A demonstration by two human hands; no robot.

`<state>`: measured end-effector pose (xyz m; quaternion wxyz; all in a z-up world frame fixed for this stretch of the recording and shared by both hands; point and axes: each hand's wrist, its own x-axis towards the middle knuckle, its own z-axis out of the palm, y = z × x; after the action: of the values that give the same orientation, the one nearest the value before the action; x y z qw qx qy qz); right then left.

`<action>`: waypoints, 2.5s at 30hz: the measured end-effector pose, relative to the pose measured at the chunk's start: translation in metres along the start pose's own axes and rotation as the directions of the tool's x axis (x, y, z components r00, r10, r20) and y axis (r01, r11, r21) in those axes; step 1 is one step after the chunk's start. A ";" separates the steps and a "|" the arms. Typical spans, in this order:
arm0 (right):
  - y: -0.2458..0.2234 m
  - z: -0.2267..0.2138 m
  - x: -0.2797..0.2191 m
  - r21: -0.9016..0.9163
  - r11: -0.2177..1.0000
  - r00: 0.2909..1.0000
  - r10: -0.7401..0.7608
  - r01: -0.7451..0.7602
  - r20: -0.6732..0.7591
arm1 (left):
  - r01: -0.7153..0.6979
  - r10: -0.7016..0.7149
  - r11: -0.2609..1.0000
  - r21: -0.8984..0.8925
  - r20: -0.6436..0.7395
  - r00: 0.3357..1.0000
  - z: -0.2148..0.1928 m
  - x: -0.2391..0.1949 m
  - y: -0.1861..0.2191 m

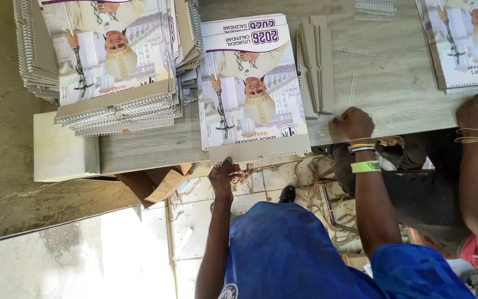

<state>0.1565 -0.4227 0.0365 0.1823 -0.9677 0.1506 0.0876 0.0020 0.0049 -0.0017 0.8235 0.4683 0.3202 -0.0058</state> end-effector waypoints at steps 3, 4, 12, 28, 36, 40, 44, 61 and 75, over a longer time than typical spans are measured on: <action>-0.012 -0.027 -0.059 0.688 0.703 0.983 -0.163 0.179 -0.089 | -0.033 0.032 0.994 -0.104 -0.016 0.999 -0.013 0.017 -0.017; -0.021 -0.021 -0.071 0.687 0.706 0.984 -0.161 0.173 -0.082 | -0.028 0.026 0.994 -0.102 -0.020 0.999 -0.020 0.035 -0.037; -0.125 0.001 -0.175 0.642 0.565 0.738 -0.675 0.518 -0.001 | 0.257 -0.247 0.965 0.050 0.492 0.835 0.045 0.010 -0.025; -0.144 0.047 -0.187 -0.183 0.512 0.426 -0.829 0.840 -0.363 | 0.254 -0.283 0.959 0.124 0.457 0.843 0.048 -0.003 -0.006; -0.121 0.115 -0.211 0.913 0.346 0.942 -0.173 -0.214 0.287 | 0.207 -0.249 0.965 0.159 0.314 0.916 0.048 0.009 -0.021; -0.127 0.126 -0.186 0.948 -0.105 0.954 -0.051 -0.300 0.296 | 0.160 -0.207 0.972 0.172 0.304 0.930 0.049 0.008 -0.030; -0.101 0.127 -0.174 0.980 -0.140 0.990 -0.020 -0.141 0.140 | 0.147 -0.196 0.972 0.182 0.292 0.936 0.048 0.011 -0.033; -0.105 0.122 -0.173 0.964 -0.209 0.985 0.020 -0.163 0.171 | 0.073 -0.089 0.995 0.061 0.311 0.946 0.044 -0.019 -0.012; -0.133 0.079 -0.238 0.940 0.111 0.927 0.164 0.323 -0.338 | -0.505 0.498 0.843 0.184 0.085 0.863 -0.007 -0.017 0.070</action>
<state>-0.0331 -0.2127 0.0612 0.7518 -0.6025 0.1470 -0.2242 0.0063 0.0446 0.0588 0.7504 0.6157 0.1706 0.1697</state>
